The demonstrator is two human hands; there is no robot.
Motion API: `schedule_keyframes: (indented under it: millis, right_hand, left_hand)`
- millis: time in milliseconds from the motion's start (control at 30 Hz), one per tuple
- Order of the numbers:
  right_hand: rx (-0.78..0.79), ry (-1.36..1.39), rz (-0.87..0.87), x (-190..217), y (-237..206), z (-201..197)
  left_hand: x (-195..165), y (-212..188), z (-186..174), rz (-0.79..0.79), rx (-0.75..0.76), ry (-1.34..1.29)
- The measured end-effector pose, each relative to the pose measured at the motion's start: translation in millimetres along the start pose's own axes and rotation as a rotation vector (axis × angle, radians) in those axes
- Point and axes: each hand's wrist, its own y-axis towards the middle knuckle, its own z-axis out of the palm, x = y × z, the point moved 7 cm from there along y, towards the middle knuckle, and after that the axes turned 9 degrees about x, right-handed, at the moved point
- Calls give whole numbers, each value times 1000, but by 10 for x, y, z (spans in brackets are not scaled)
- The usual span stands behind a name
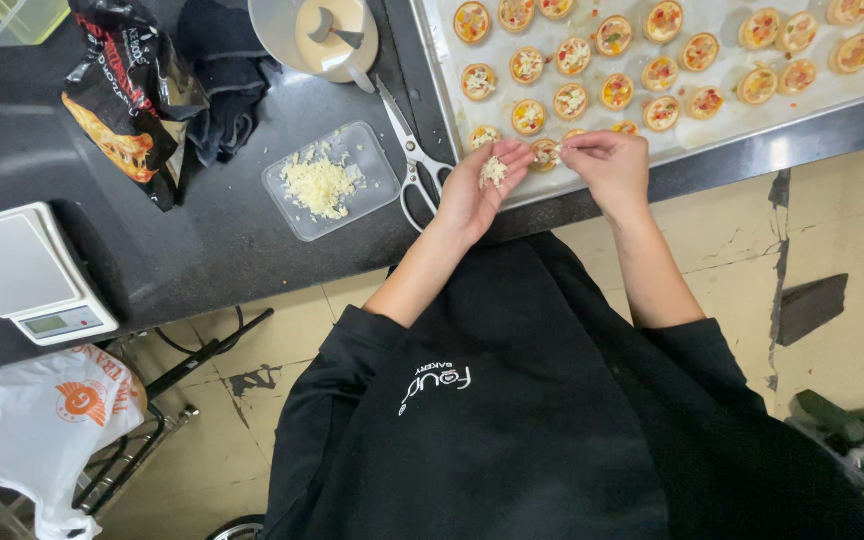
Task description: The person sprinkles shredded cheese onto small tart shells arranged on a baking tray. They repeatedly take small pinches of cheese from a container and distribute it over the tarts one by one.
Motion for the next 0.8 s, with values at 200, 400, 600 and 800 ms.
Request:
schedule_keyframes:
  millis: [200,400,600,800]
  right_hand:
    - [14,-223,-93,21,4,197]
    - [-19,-465,-223,387,-102,346]
    - [-41,-588,-229,560,-157,330]
    - [-33,-559,-223,590,-157,321]
  left_hand:
    - [-104,-7,-30,55,7,-14]
    - [-125,-27,-22,64,6,-15]
    - [-187,-90,38,78,1,7]
    - [-193,-99,62,71,-6,6]
